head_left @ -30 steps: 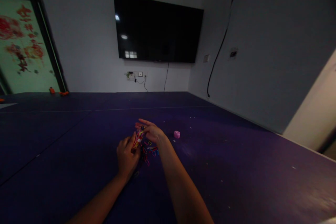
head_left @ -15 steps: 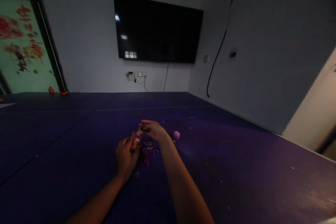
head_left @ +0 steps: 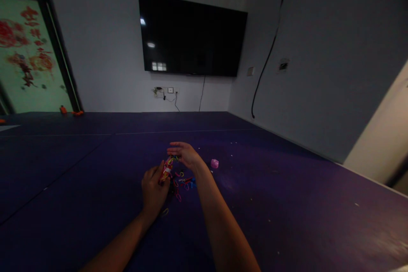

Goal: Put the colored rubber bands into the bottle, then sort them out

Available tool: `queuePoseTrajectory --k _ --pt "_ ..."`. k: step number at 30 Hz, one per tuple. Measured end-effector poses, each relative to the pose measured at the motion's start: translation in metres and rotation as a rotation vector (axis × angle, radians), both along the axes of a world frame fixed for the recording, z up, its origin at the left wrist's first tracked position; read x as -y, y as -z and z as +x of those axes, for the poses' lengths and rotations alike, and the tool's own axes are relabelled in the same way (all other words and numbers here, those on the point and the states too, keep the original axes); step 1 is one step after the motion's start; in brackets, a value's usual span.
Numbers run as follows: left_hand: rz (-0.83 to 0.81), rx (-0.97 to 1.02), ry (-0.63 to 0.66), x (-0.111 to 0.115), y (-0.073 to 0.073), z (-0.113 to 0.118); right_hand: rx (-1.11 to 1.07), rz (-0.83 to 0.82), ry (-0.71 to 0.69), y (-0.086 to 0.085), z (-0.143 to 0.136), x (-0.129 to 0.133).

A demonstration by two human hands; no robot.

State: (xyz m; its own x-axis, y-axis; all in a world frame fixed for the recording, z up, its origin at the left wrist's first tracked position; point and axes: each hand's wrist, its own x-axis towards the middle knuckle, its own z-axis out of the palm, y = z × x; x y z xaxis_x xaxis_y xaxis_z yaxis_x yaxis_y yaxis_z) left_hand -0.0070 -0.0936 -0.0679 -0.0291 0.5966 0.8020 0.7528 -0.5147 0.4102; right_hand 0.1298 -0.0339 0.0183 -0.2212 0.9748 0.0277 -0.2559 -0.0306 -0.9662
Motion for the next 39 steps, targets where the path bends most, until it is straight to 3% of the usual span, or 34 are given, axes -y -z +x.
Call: queuePoseTrajectory --k 7,14,22,29,36,39 --pt "0.012 -0.055 -0.018 0.003 -0.002 0.001 0.085 0.115 0.021 0.007 0.000 -0.006" --pt "0.035 -0.068 -0.011 0.003 0.000 0.001 0.265 0.094 0.118 0.012 0.003 -0.010" --pt "0.058 -0.060 0.038 0.005 -0.001 0.000 0.334 0.066 0.116 0.013 0.004 -0.008" --pt "0.082 -0.095 0.055 0.005 0.000 -0.001 0.475 -0.041 0.005 0.012 0.003 -0.003" --pt "0.127 -0.168 0.147 0.010 -0.002 0.000 0.650 -0.114 -0.328 0.008 0.012 0.003" --pt "0.139 -0.163 0.140 0.010 -0.003 0.001 0.680 -0.047 -0.365 0.008 0.013 0.003"
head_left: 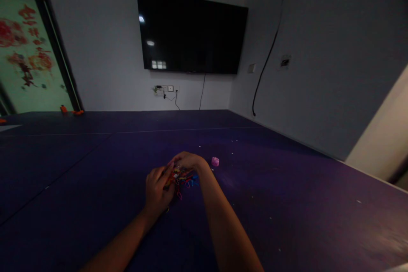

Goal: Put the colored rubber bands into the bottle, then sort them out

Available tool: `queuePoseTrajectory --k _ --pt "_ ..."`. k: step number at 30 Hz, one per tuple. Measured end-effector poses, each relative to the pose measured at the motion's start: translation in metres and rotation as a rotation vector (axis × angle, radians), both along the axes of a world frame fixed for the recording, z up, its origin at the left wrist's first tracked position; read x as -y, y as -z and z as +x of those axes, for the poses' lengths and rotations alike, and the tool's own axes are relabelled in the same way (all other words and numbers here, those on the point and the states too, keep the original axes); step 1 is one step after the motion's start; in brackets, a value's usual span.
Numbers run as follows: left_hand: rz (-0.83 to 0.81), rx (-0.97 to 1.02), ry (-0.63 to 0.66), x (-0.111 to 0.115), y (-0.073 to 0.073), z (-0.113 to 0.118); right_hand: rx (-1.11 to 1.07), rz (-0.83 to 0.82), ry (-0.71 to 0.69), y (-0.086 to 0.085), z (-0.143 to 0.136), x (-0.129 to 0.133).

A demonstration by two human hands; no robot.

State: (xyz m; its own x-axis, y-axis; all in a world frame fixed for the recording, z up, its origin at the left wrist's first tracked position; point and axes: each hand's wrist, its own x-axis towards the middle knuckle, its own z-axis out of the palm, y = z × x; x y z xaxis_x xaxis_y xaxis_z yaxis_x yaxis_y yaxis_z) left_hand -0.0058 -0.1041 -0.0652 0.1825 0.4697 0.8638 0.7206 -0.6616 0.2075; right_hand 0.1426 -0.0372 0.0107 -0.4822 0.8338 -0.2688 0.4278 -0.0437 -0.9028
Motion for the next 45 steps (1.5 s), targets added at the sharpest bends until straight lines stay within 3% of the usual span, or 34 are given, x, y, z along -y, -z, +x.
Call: queuePoseTrajectory --k 9,24,36,45 --pt "0.022 0.115 -0.032 -0.002 -0.001 0.002 -0.098 0.210 0.141 -0.024 0.008 0.007" --pt "-0.070 0.172 -0.027 0.000 -0.005 0.004 -0.376 0.223 0.074 -0.045 0.016 0.022" --pt "-0.068 0.154 -0.024 0.001 -0.004 0.003 -0.274 0.208 0.027 -0.037 0.018 0.015" --pt "0.073 0.036 0.039 0.004 -0.002 0.005 0.127 0.202 -0.040 -0.019 0.013 0.004"
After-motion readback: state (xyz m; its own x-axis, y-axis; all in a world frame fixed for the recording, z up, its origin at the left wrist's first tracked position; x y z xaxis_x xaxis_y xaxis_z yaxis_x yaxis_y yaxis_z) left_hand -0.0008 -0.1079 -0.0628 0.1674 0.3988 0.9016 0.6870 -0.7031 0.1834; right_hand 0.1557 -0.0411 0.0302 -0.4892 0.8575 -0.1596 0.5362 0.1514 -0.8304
